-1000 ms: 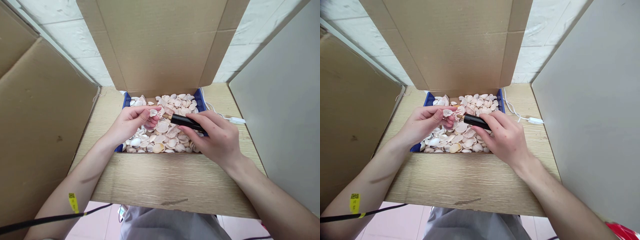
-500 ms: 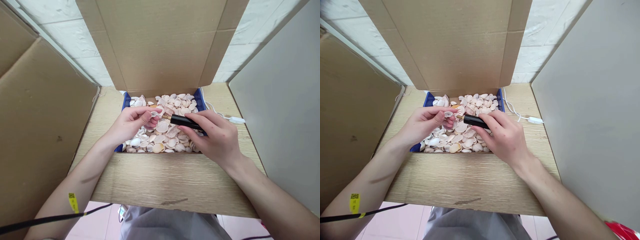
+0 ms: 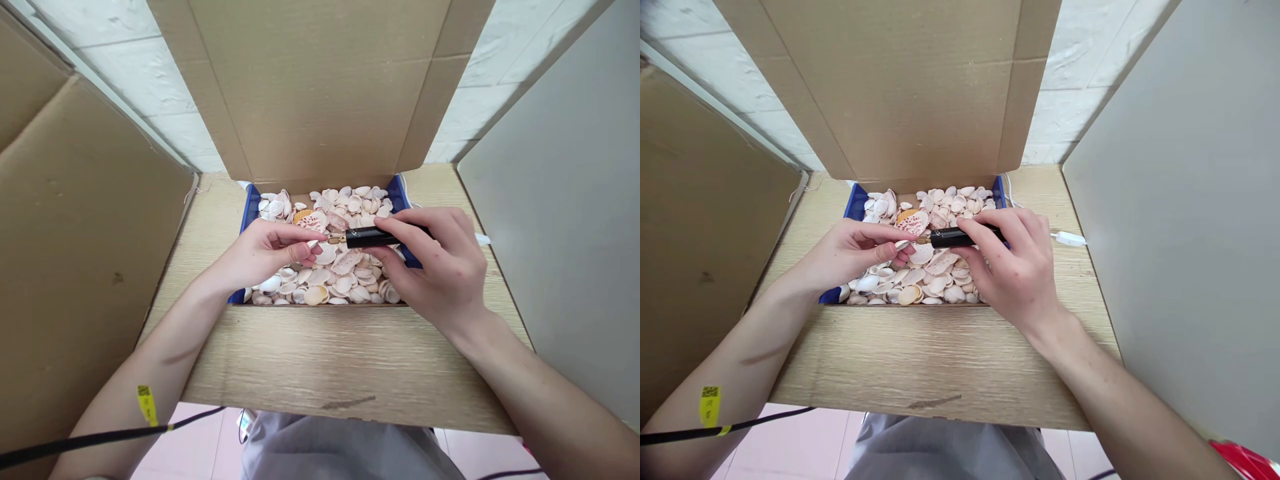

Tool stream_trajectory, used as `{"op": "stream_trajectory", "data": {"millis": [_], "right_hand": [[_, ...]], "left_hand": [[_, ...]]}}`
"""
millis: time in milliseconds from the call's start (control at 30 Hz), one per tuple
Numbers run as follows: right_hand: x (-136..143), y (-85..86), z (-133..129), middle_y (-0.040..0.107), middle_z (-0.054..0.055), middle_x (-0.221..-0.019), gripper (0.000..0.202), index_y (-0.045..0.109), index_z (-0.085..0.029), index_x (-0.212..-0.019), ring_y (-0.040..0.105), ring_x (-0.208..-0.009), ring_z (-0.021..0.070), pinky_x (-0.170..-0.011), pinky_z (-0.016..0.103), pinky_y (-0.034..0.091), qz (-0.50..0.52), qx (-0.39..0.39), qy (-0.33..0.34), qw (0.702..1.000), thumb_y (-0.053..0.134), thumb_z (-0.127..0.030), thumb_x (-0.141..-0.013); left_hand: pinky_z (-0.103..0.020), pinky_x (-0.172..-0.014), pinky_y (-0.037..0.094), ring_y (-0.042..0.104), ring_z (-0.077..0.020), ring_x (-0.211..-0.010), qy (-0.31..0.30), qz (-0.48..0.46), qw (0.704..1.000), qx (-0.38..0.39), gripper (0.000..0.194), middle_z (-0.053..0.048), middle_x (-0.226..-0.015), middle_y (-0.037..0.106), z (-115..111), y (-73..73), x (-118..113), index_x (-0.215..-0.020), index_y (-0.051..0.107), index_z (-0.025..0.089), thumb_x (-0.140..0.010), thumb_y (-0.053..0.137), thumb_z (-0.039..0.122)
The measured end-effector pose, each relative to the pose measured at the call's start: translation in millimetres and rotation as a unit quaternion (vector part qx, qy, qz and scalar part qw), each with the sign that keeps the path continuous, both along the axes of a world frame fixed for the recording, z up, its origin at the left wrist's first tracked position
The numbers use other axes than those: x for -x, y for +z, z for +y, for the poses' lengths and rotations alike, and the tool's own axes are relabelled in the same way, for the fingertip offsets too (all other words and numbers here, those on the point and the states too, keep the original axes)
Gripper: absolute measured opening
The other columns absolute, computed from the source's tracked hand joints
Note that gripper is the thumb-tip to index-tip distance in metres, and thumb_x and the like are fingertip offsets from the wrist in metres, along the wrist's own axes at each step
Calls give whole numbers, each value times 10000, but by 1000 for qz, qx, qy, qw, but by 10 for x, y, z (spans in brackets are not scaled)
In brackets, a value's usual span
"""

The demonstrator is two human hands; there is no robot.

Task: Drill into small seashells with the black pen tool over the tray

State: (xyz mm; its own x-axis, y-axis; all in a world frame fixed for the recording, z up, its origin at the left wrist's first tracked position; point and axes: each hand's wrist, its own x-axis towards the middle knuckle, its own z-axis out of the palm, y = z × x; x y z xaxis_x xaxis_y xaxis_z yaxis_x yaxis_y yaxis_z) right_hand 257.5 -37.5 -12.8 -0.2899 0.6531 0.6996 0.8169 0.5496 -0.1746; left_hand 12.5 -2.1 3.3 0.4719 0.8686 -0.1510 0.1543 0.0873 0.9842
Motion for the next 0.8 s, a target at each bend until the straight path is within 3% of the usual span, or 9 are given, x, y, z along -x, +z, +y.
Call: {"op": "stream_trajectory", "data": {"millis": [267,467,633,800], "right_hand": [[25,-60,14,670,50,-758,264,667,-178,-991,613,-712,198,-620,333,447,-11,62,-6,998,560,-409,-922],[21,-48,-9,732,33,-832,281,656,-170,-1009,610,-596,132,-539,268,418,-32,106,10,994,514,-406,-954],[14,-66,1,736,58,-875,382,614,-165,-1064,681,-729,193,-589,292,463,-34,93,25,995,602,-504,-889],[16,-64,18,712,60,-876,227,576,-185,-1002,664,-773,200,-636,304,482,-19,64,21,998,652,-359,-878]], "left_hand": [[-298,-688,611,723,-191,-781,27,-15,999,-8,223,-56,-796,768,-10,5,-5,-973,780,178,-774,757,277],[-342,-741,622,731,-214,-814,42,-15,999,-17,274,-73,-842,773,-6,1,-7,-975,782,176,-761,772,347],[-322,-757,619,730,-191,-801,50,-18,999,-9,264,-60,-863,776,0,-15,-9,-978,782,184,-763,775,336],[-292,-730,612,718,-170,-773,51,-23,998,-5,239,-45,-812,769,4,-17,-15,-969,781,175,-762,777,294]]}}
